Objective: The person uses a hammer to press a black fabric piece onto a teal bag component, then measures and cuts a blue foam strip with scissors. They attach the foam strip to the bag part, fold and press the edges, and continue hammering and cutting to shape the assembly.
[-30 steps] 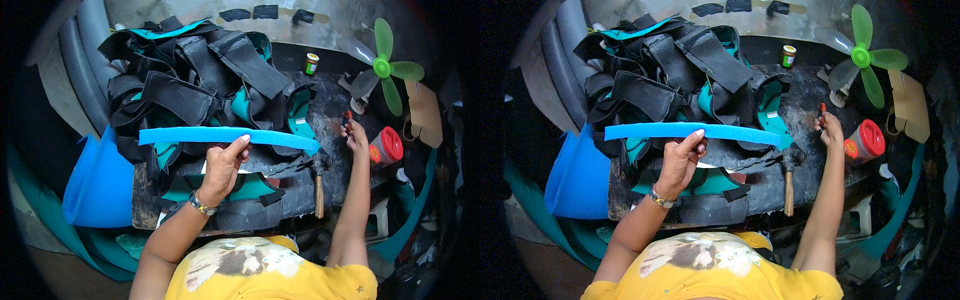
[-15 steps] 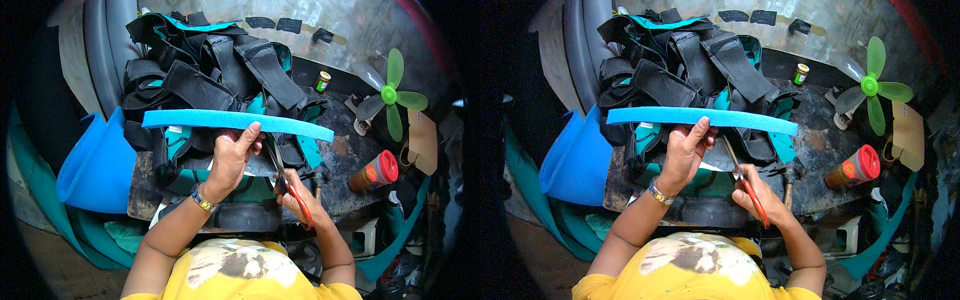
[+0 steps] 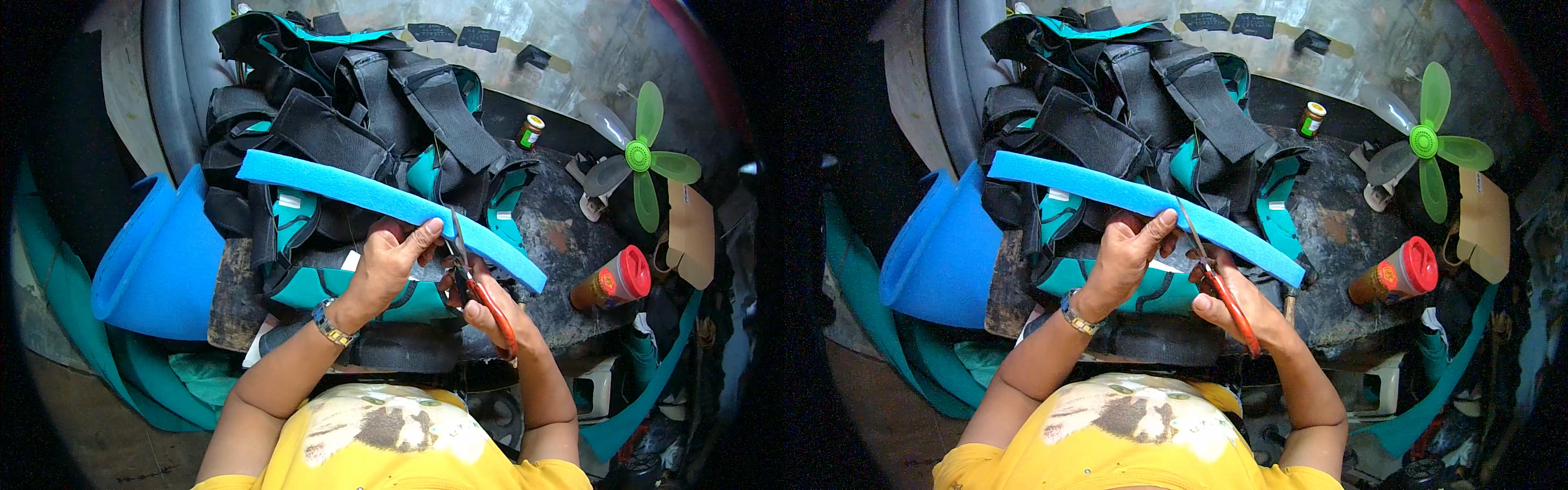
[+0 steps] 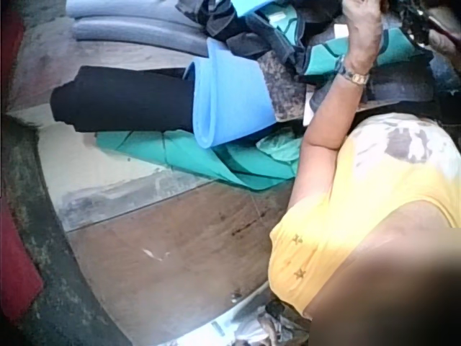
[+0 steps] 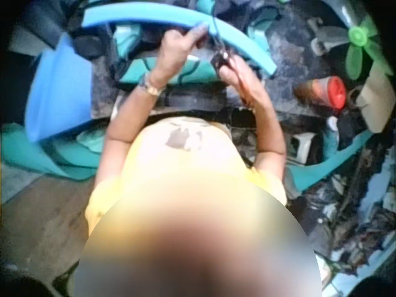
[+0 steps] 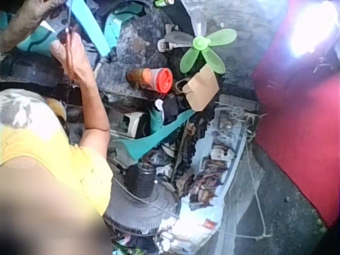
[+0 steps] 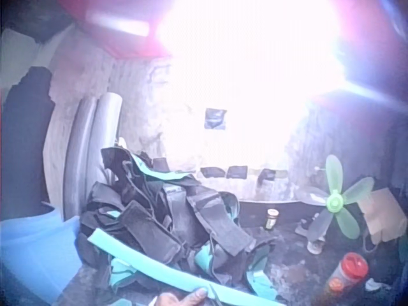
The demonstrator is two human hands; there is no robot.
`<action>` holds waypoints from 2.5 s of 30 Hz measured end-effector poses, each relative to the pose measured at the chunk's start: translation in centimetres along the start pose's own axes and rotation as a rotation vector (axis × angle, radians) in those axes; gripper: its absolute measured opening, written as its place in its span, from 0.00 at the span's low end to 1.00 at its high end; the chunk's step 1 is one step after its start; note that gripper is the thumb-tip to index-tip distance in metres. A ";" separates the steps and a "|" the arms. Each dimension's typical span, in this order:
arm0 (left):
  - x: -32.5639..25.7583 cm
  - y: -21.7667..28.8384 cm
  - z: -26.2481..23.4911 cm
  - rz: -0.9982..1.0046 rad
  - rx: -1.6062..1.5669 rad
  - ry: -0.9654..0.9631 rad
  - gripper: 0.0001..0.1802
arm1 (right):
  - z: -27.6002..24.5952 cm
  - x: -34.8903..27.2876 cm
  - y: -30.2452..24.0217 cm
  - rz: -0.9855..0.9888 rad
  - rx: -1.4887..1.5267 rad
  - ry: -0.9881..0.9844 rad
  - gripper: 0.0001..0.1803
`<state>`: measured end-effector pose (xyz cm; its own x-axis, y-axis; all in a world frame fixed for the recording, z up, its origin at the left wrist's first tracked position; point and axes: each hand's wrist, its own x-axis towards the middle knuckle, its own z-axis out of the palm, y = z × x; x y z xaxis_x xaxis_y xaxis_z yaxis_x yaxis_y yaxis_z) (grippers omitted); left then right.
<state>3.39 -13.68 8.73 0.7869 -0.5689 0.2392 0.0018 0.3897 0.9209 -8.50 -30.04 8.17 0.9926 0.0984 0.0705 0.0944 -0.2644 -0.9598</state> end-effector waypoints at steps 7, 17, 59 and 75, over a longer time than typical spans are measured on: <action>0.6 -0.4 -0.6 -0.078 -0.099 -0.061 0.15 | -0.3 -0.6 -0.1 0.077 -0.050 0.130 0.37; 2.8 0.2 -2.5 0.246 -0.328 0.286 0.46 | -0.5 -0.8 1.6 -0.026 -0.250 0.287 0.25; -2.8 -0.5 -1.5 0.121 0.164 -0.240 0.34 | 1.7 -0.2 -0.1 0.012 -0.060 0.199 0.49; -3.9 -1.3 -2.3 -0.007 0.067 -0.087 0.55 | -3.2 -0.7 5.0 0.214 -0.820 0.667 0.21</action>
<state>1.75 -10.27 5.91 0.7302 -0.6336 0.2554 -0.0362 0.3374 0.9407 -8.49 -34.46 4.23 0.8121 -0.5036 0.2947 -0.3105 -0.8006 -0.5125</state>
